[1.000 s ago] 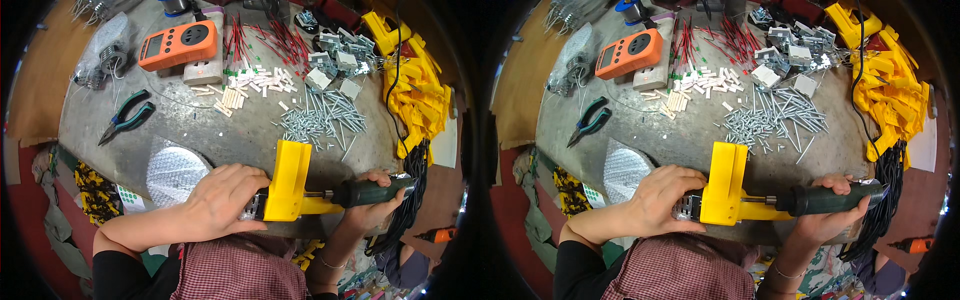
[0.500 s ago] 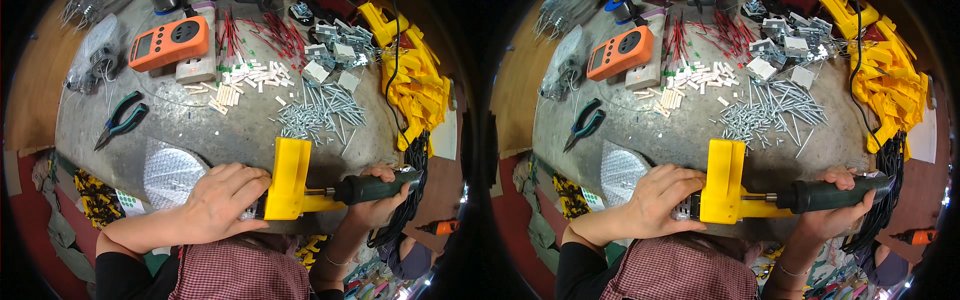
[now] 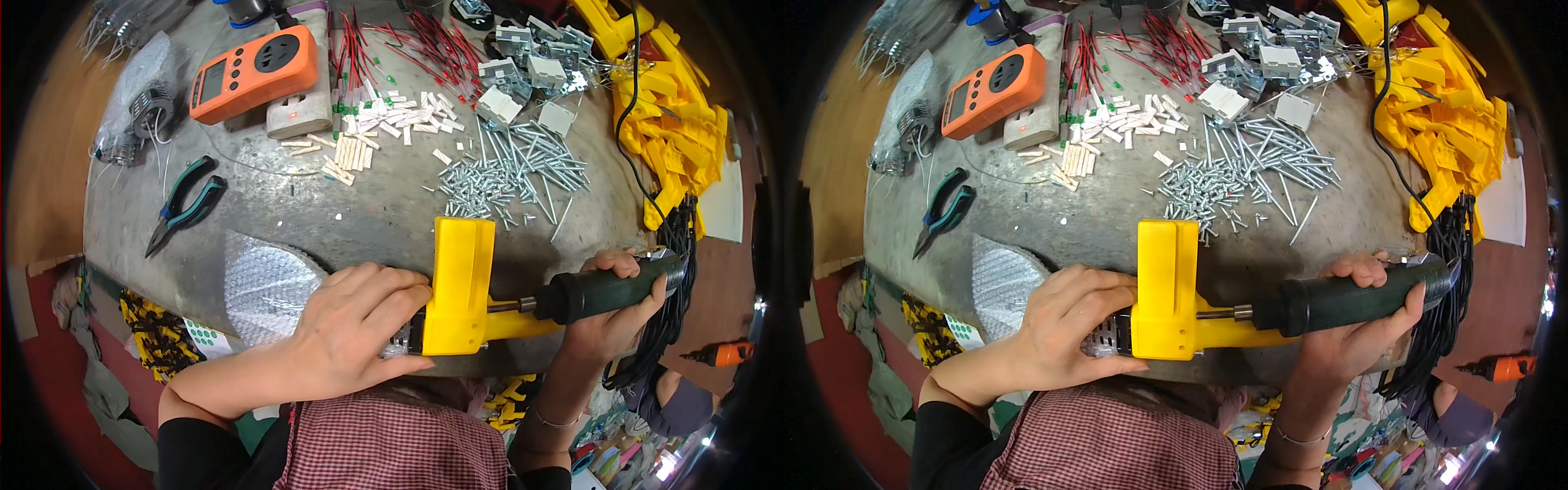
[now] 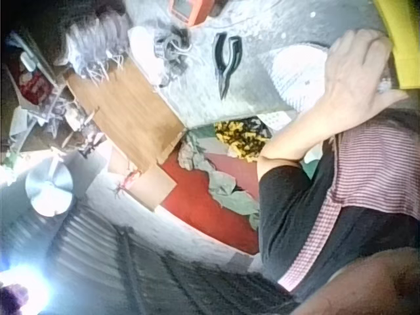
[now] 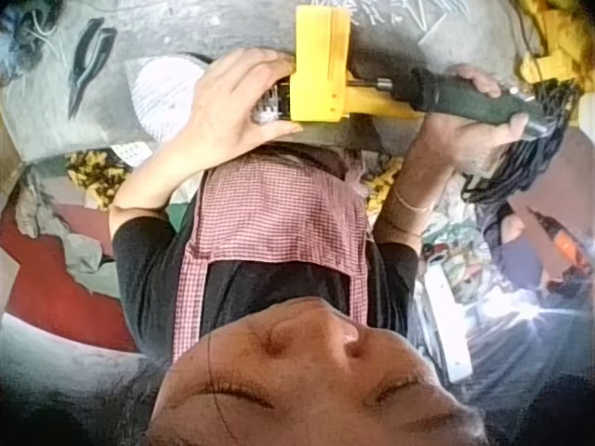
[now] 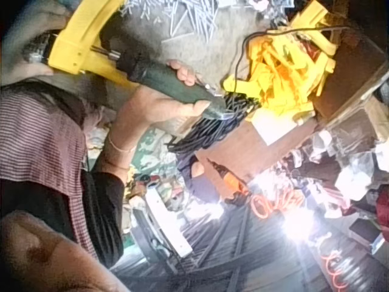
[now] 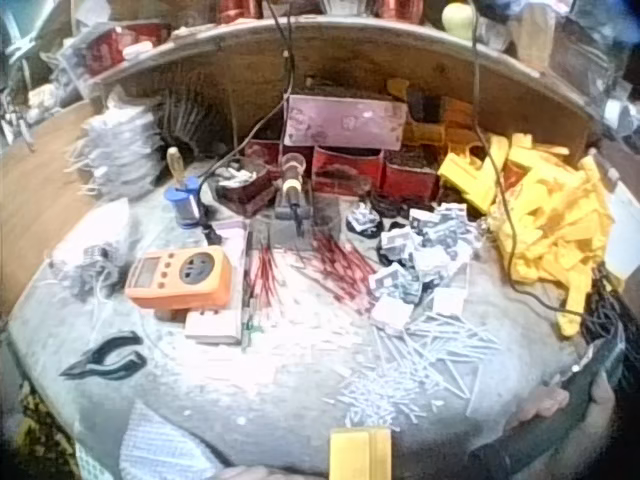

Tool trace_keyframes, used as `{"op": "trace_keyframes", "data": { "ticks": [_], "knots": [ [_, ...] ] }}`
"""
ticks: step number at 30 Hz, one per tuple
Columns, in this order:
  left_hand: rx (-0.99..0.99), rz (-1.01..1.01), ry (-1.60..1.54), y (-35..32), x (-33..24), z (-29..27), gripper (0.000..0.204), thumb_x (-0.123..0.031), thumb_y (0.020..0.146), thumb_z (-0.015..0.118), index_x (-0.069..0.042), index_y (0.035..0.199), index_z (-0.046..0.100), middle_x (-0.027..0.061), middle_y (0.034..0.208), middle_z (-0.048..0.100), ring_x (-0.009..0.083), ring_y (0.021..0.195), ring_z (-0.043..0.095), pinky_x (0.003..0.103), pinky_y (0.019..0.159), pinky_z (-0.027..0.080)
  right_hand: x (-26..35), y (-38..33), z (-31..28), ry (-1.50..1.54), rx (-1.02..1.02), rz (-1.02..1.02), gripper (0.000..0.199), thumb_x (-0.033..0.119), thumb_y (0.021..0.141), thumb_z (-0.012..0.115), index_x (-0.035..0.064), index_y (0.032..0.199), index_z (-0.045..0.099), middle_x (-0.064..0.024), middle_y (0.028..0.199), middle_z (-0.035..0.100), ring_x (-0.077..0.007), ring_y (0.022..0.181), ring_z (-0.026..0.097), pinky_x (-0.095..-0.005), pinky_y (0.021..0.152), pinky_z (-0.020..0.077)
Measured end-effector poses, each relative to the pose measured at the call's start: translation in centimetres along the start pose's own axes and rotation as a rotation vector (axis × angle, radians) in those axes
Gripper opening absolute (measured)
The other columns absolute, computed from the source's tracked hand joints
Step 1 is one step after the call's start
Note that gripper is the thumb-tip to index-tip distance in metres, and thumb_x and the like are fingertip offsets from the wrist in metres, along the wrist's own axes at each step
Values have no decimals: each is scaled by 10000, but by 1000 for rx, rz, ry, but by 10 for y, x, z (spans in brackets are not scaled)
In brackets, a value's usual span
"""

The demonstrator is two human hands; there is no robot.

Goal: Soldering internal wires and assembling the plastic housing of a yellow handheld electronic tool using an electric screwdriver.

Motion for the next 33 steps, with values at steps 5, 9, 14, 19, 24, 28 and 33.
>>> {"op": "trace_keyframes", "data": {
  "ticks": [5,9,14,19,24,28,33],
  "knots": [
    [-44,47,31,3,-1,-3,616,-377,637,865,11,1041,609,170,1045,642,307,839,638,364,704,511,0,2,7,-66,14,2,413,413,969,543,9,1039,489,-38,838,507,-162,795,531,-351,851,475],
    [-39,61,37,2,-2,-4,611,-374,634,865,14,1031,610,170,1037,639,302,822,636,365,694,510,0,1,10,-121,13,-12,414,426,971,531,18,1030,491,-39,838,505,-161,803,526,-353,854,472],
    [-57,90,96,1,-6,-4,602,-346,653,857,27,1058,613,178,1036,639,304,798,635,369,684,509,0,1,13,-94,53,-20,398,418,969,527,27,1038,497,-38,836,500,-154,790,514,-352,841,468],
    [-87,147,194,-2,-14,-2,603,-330,690,819,58,1102,612,199,1030,640,317,794,640,378,687,512,6,-8,28,-52,108,-63,398,399,952,534,29,1089,483,-19,815,458,-137,746,473,-334,788,450],
    [-66,150,186,-1,-18,0,595,-327,695,816,57,1100,611,214,1033,640,351,828,649,402,740,531,39,-31,15,26,228,-166,411,392,931,537,30,1115,475,-8,795,421,-132,716,448,-324,769,439],
    [-51,79,225,-8,-15,0,652,-345,714,818,30,1184,566,211,1119,627,381,1002,625,462,907,492,29,-41,5,8,153,-163,437,440,940,479,38,1112,488,-8,750,417,-112,669,425,-292,707,426],
    [87,-12,373,-15,-12,3,791,-226,662,825,-2,1332,470,200,1241,558,384,1175,529,534,1054,359,31,-45,-5,-37,78,-202,428,450,940,452,50,1084,506,3,728,413,-101,652,420,-282,680,416]
  ]
}}
Point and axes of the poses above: each hand's wrist, its own y-axis towards the middle knuckle, its own z-axis out of the palm, x = y × z, the point moved 8 cm from there along y, towards the middle knuckle
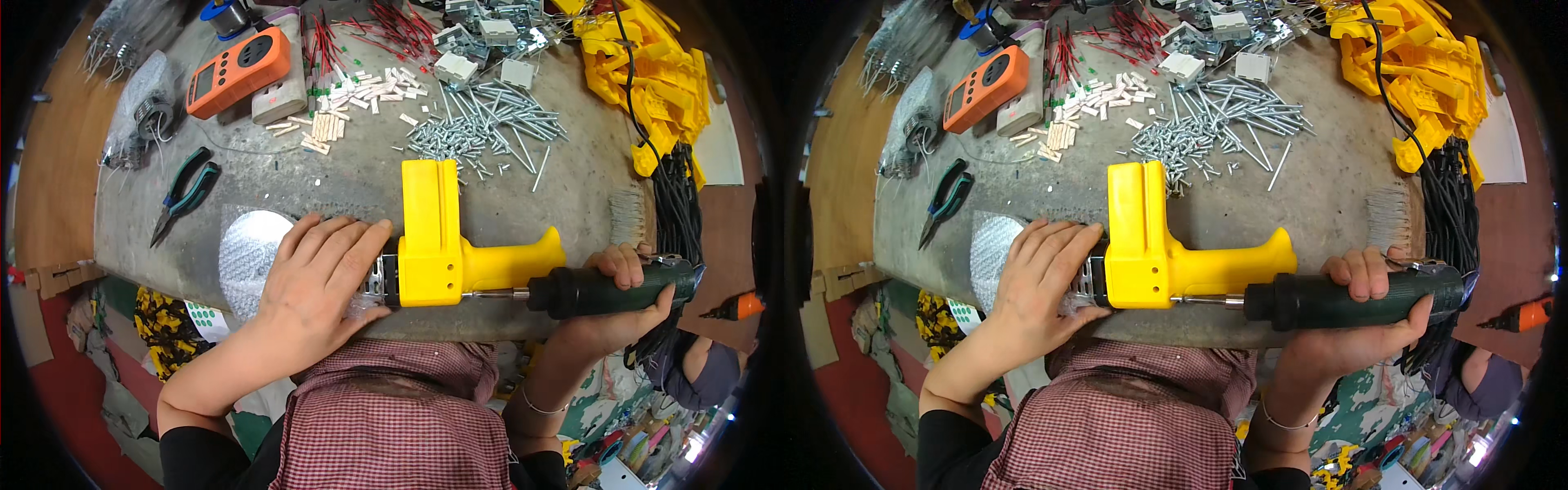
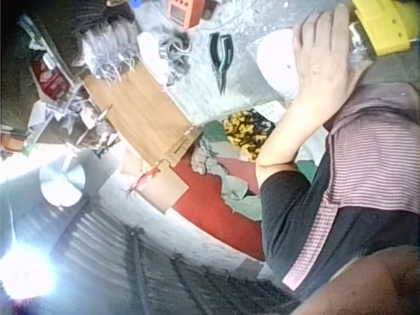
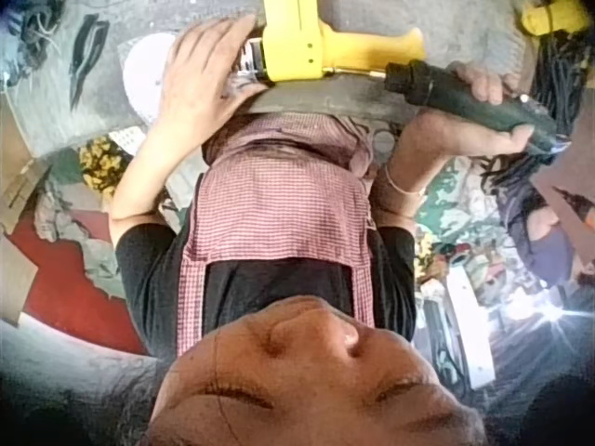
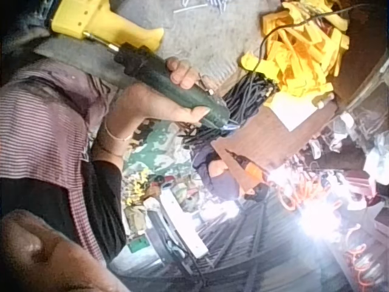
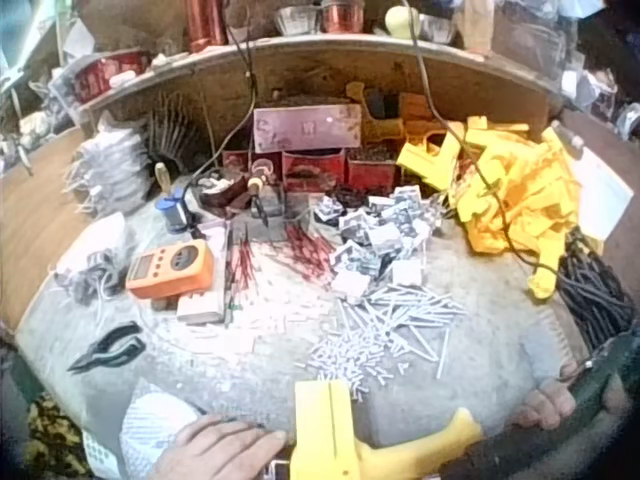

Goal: Soldering internal wires and assembling the plastic housing of a yellow handheld electronic tool using an electric screwdriver.

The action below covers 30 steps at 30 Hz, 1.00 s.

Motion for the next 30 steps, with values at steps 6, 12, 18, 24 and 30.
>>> {"op": "trace_keyframes", "data": {
  "ticks": [6,12,18,24,30],
  "knots": [
    [48,-11,-29,0,0,-1,836,3,592,706,24,1378,421,200,1222,523,394,1146,509,525,1035,362,-2,-1,-6,80,-43,2,406,440,935,462,55,1052,515,7,734,415,-102,649,423,-280,681,423],
    [34,6,-34,-2,2,0,797,-180,669,783,21,1355,433,216,1200,525,411,1084,512,517,986,382,-13,-5,-1,110,45,34,395,433,920,493,55,1034,508,4,739,431,-107,656,448,-281,702,442],
    [-10,33,89,-2,-4,9,828,-365,692,759,84,1311,442,197,1169,526,342,1046,522,474,954,401,-18,-1,-5,282,81,100,434,430,878,587,26,1009,497,4,735,457,-110,659,469,-280,703,437],
    [-18,48,47,-1,-2,11,877,-361,655,795,77,1321,431,222,1164,523,383,1012,524,507,913,413,-17,-3,-1,267,129,82,448,418,862,635,18,1009,496,9,730,461,-114,662,477,-291,708,439],
    [-23,56,59,-1,-2,10,855,-380,689,775,76,1324,430,233,1173,518,392,1021,520,526,926,403,-18,-4,1,254,105,84,448,428,863,619,20,1005,498,1,725,461,-117,644,472,-297,702,433]
  ]
}}
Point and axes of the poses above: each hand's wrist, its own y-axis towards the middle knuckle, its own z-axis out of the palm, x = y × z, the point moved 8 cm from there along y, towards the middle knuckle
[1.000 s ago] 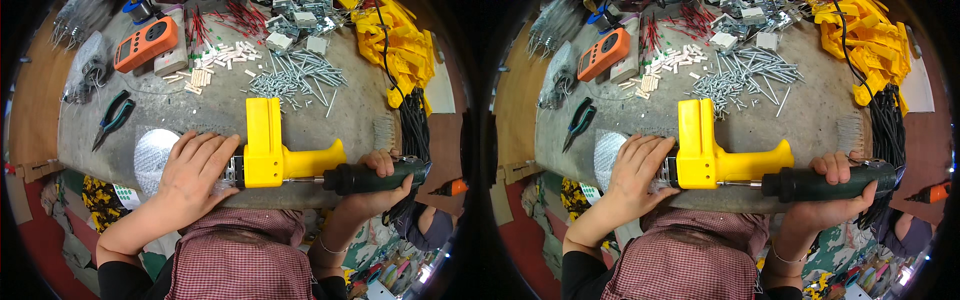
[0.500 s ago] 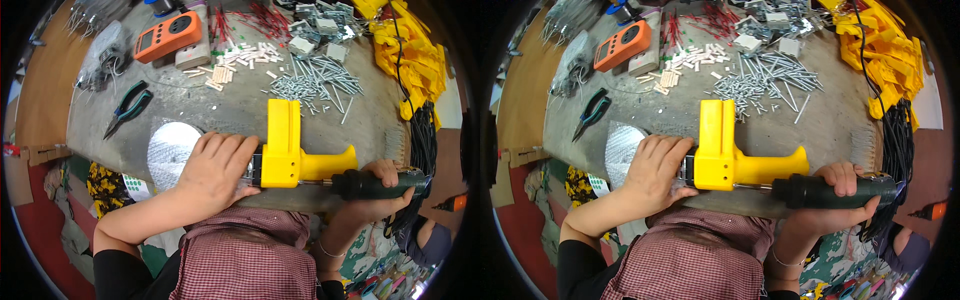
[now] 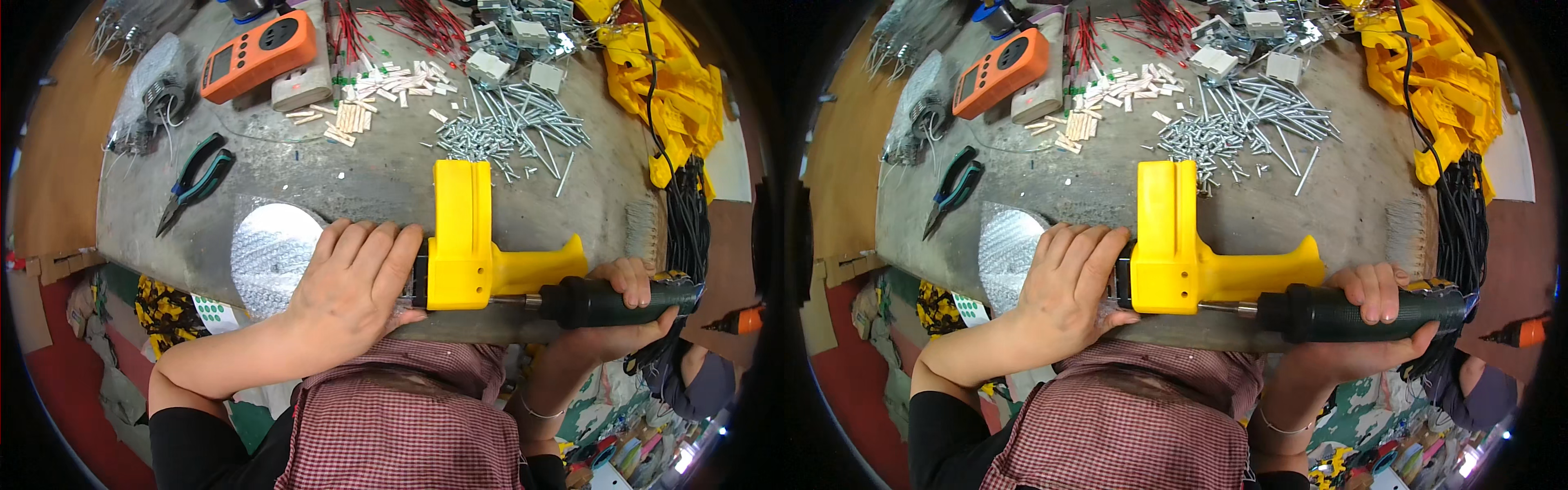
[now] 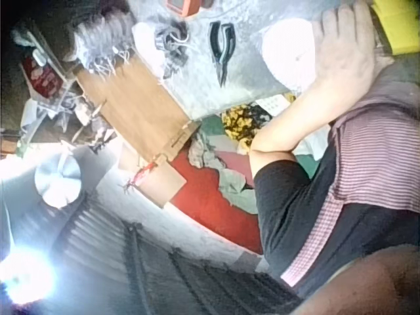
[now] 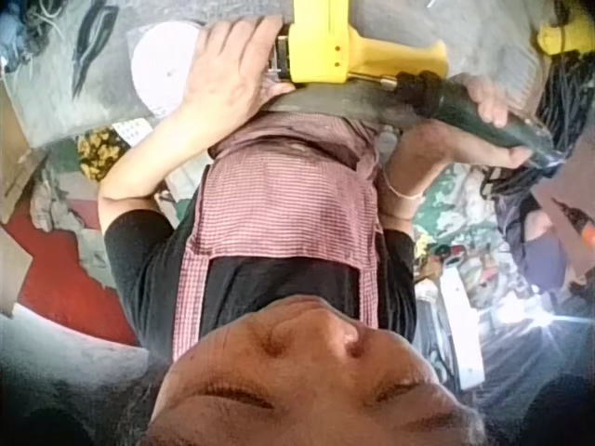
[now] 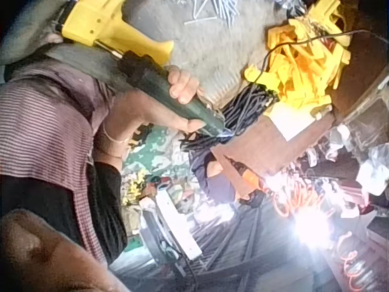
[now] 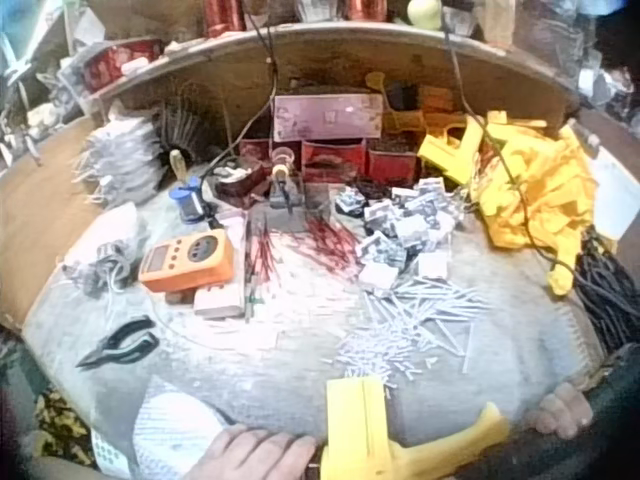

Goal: Soldering internal wires and assembling the plastic housing of a yellow handheld electronic tool using an electric screwdriver.

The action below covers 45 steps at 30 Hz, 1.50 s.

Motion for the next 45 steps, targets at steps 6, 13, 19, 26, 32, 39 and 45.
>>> {"op": "trace_keyframes", "data": {
  "ticks": [6,13,19,26,32,39,45],
  "knots": [
    [7,-11,-5,-1,0,1,847,-379,692,774,70,1323,432,238,1186,515,396,1026,518,535,935,398,-2,-4,1,-47,-23,-26,458,468,876,569,31,993,501,6,718,459,-113,632,474,-298,686,443],
    [2,-17,-10,-3,-1,2,833,-383,697,771,68,1316,441,235,1184,519,398,1021,520,531,925,405,-5,-13,3,-36,-117,-57,476,517,888,550,52,975,493,7,726,456,-105,618,475,-291,659,460],
    [3,-47,-17,1,1,-3,823,-271,646,791,44,1328,455,179,1202,528,352,1110,516,485,991,394,9,-5,0,-364,-209,-93,430,475,936,509,47,965,486,-33,758,479,-154,679,492,-319,702,464],
    [-2,-106,121,-20,20,-22,860,-199,565,805,-15,1338,477,163,1211,536,355,1147,519,513,1014,377,149,12,-4,-1589,-321,-330,547,208,1004,499,23,1494,342,-171,1454,458,-249,1321,475,-374,1110,351],
    [297,49,-172,-12,23,-68,764,-353,682,793,-4,1304,518,163,1174,586,328,1054,584,424,948,451,-15,-57,124,-1907,909,-564,289,164,744,720,9,984,677,-219,1055,659,-413,1046,610,-519,932,482],
    [295,72,-244,-6,61,-97,466,-321,906,627,-34,1270,584,168,1180,637,350,993,660,420,834,534,-66,0,82,-2118,600,489,274,279,810,727,12,797,668,-125,654,630,-284,566,608,-348,565,472],
    [-81,442,-206,-23,-22,-128,277,-163,785,643,-74,1043,698,109,1049,686,291,1002,678,455,887,519,-139,41,119,-2083,937,123,144,165,833,697,24,847,677,-156,767,652,-344,699,638,-409,616,484]
  ]
}}
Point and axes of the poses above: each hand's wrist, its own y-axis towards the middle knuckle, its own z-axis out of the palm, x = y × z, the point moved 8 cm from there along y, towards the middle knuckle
